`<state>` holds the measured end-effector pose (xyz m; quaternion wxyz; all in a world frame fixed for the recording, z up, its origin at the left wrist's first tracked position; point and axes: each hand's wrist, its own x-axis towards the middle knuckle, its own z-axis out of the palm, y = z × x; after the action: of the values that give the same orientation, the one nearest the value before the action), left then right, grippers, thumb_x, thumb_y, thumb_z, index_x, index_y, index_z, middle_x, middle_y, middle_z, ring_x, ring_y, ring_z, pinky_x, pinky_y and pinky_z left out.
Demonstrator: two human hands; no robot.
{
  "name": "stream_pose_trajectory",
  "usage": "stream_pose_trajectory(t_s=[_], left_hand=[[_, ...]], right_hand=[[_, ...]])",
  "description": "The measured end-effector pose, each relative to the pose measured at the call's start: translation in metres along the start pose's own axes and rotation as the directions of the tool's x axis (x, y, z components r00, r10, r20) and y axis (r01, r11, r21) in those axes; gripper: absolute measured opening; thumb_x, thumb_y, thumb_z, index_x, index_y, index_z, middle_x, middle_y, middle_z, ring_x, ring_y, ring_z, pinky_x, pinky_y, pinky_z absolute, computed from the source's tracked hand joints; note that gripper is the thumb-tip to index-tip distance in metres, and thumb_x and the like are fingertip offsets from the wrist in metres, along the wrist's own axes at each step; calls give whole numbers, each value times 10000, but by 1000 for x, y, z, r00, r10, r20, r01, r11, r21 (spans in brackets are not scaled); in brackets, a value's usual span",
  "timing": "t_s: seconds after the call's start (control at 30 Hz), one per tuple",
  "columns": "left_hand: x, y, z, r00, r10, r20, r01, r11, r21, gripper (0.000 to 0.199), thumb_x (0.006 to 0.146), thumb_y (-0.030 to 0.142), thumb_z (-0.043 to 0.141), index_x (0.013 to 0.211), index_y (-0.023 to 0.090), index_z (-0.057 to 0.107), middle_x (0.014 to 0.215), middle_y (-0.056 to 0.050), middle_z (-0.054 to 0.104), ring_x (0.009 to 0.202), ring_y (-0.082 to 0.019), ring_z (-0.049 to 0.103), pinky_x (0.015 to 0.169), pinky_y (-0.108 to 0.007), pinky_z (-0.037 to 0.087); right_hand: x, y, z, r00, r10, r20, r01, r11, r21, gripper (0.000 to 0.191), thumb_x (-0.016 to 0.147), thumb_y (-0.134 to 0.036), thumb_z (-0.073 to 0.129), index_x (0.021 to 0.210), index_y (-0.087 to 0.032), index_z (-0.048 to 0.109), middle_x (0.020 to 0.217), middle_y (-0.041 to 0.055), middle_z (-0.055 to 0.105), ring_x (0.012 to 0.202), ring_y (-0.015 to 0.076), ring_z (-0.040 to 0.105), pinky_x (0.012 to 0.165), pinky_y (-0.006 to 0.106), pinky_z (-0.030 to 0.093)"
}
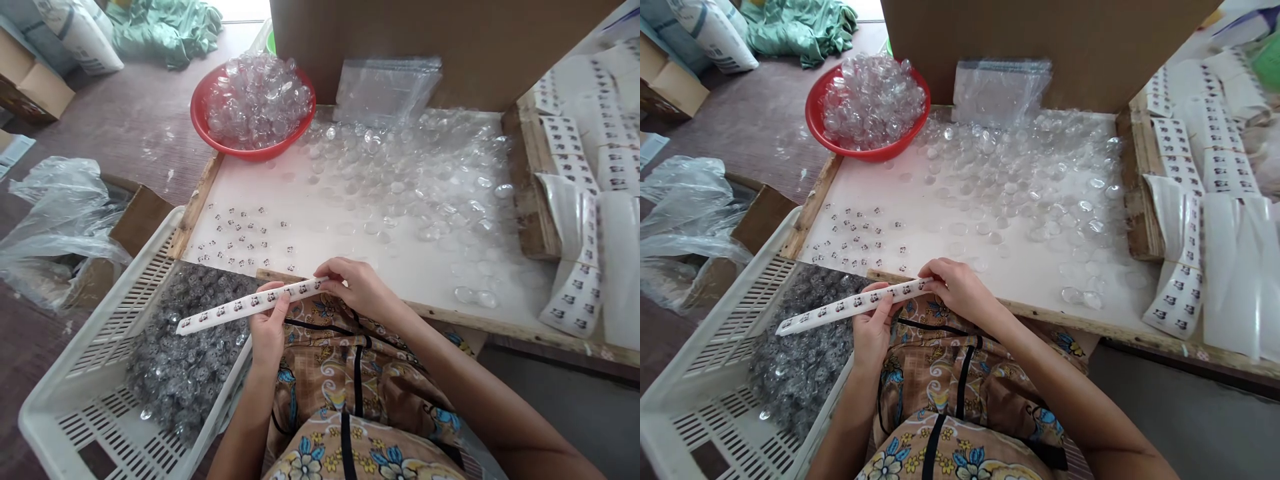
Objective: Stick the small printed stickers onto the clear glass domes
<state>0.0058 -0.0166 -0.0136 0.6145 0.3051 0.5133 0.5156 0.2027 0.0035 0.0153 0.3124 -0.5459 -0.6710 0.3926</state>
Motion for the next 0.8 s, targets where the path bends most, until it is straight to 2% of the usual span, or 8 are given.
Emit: stream_pose_trajectory(t_s=[0.23,0.5,0.6,0.7,0.8], left_hand=[[-1,-2,-1,1000,19,-3,-18,999,26,309,773,341,788,1012,213,641,922,0,687,869,-162,694,824,-292,584],[0,-4,4,999,9,-43,-10,1000,-11,306,778,329,787,1019,212,639,923,0,701,885,-155,698,840,-277,577],[1,-3,4,997,9,-73,-10,1000,-14,301,779,331,784,1014,210,641,914,-1,696,862,-151,698,819,-272,579],[2,-4,2,996,3,-89,-4,1000,-8,308,773,334,790,1011,206,643,902,2,695,830,-145,697,800,-269,581],[3,-5,-1,995,7,-97,-6,1000,10,317,767,340,796,1007,198,645,878,4,692,802,-144,695,786,-270,584]], right_hand=[[-2,2,0,999,-35,-26,34,999,-29,140,877,-116,566,964,-183,653,918,47,666,810,153,600,719,264,452],[-7,1,9,989,-138,-49,120,957,-264,156,980,-174,449,933,-165,597,984,85,625,756,142,583,662,253,439],[-5,3,12,986,-161,-41,145,957,-253,150,984,-187,447,920,-167,581,999,90,621,751,141,576,654,251,437],[-1,4,11,990,-141,-31,133,972,-192,111,963,-163,476,984,-169,584,973,74,609,750,141,569,665,250,437],[3,3,10,992,-129,-6,126,978,-164,123,939,-123,486,963,-171,596,936,59,602,736,136,556,661,241,422]])
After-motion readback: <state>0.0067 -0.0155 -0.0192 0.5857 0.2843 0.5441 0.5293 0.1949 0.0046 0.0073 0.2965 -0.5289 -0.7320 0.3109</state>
